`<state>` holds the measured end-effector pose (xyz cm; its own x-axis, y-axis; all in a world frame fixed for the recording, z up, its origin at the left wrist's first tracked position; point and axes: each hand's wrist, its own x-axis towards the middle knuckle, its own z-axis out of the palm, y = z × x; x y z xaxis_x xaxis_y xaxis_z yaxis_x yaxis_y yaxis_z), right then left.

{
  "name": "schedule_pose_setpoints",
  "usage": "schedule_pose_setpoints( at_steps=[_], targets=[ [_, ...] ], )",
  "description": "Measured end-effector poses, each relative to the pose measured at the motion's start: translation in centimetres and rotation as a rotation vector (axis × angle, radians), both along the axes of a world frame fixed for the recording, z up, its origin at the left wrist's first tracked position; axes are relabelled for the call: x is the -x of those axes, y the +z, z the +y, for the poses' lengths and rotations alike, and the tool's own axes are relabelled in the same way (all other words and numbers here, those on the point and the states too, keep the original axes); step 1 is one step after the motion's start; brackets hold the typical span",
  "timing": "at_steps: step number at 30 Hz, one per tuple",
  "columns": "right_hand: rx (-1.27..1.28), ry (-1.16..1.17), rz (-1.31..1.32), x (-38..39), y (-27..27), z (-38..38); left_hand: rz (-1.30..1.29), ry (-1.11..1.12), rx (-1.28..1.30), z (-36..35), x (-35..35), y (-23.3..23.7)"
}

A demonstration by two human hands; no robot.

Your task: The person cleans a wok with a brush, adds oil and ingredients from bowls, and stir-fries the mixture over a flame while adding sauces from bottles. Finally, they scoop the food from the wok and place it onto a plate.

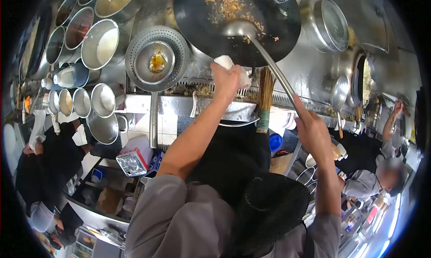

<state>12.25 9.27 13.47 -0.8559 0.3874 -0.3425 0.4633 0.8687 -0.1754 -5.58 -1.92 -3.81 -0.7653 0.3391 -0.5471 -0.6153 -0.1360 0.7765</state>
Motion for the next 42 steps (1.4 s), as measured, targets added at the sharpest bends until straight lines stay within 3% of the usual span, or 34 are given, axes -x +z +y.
schedule_pose_setpoints(
  at_steps=[2,5,7,9,11,12,14,17,18,21,23,25,27,28,30,32,34,38,40,42],
  targets=[
    [-0.137,-0.018,0.058,2.8,-4.0,0.6,-0.081,-0.038,-0.051,-0.1,-0.1,0.0],
    [-0.143,0.014,0.212,5.3,-5.5,1.9,-0.082,-0.098,-0.087,-0.5,0.3,-0.2],
    [-0.154,0.004,0.0,2.0,-0.9,1.8,-0.044,-0.081,-0.09,-0.5,-0.4,-2.7],
    [-0.188,0.019,-0.146,-1.8,3.0,1.7,0.153,-0.08,0.033,0.2,-0.5,-4.7],
    [-0.195,-0.042,-0.171,-0.8,4.2,1.0,0.112,-0.038,0.019,0.3,0.1,-1.2],
    [-0.209,-0.047,-0.164,-0.1,2.8,1.5,0.029,-0.038,0.012,0.3,0.1,-0.5],
    [-0.196,-0.005,0.1,2.2,-1.8,4.4,-0.073,-0.054,-0.005,0.0,0.1,0.3],
    [-0.172,-0.023,0.103,2.7,3.2,6.1,-0.008,-0.032,-0.034,-0.1,-0.1,-0.9],
    [-0.197,0.007,0.062,1.6,6.3,5.9,0.148,-0.02,0.011,0.2,-0.2,-3.1],
    [-0.336,0.019,-0.144,-2.0,13.6,6.0,0.016,-0.03,-0.03,-0.2,-0.1,-0.8],
    [-0.383,0.012,-0.26,-2.4,15.0,5.6,-0.007,-0.044,-0.012,0.0,0.0,-1.1],
    [-0.317,-0.016,-0.232,-2.6,11.4,8.0,-0.019,-0.053,-0.002,0.0,0.1,-1.2],
    [-0.163,0.088,-0.007,-2.4,4.1,11.8,0.011,-0.034,0.01,0.3,0.1,-2.2],
    [-0.119,0.034,0.059,-1.6,0.6,13.0,0.06,-0.051,0.027,0.6,0.3,-4.9],
    [0.191,-0.048,0.32,0.3,-4.0,13.4,0.053,-0.034,0.018,0.2,0.2,-3.2],
    [0.475,-0.502,0.222,3.7,-2.6,9.1,0.019,-0.04,0.028,-0.2,-0.1,-1.2],
    [0.388,-0.407,0.41,5.9,-6.6,8.9,0.059,-0.001,0.05,-0.1,-0.3,-0.7],
    [0.384,-0.319,0.38,6.5,-11.5,9.6,0.074,-0.008,0.053,0.0,-0.1,-2.6],
    [0.114,0.094,0.356,2.8,-12.4,11.1,0.056,-0.036,0.006,-0.1,0.0,-3.3],
    [0.103,0.133,0.305,-0.5,-9.5,12.2,0.052,-0.008,0.012,-0.1,-0.4,-2.4]
  ],
)
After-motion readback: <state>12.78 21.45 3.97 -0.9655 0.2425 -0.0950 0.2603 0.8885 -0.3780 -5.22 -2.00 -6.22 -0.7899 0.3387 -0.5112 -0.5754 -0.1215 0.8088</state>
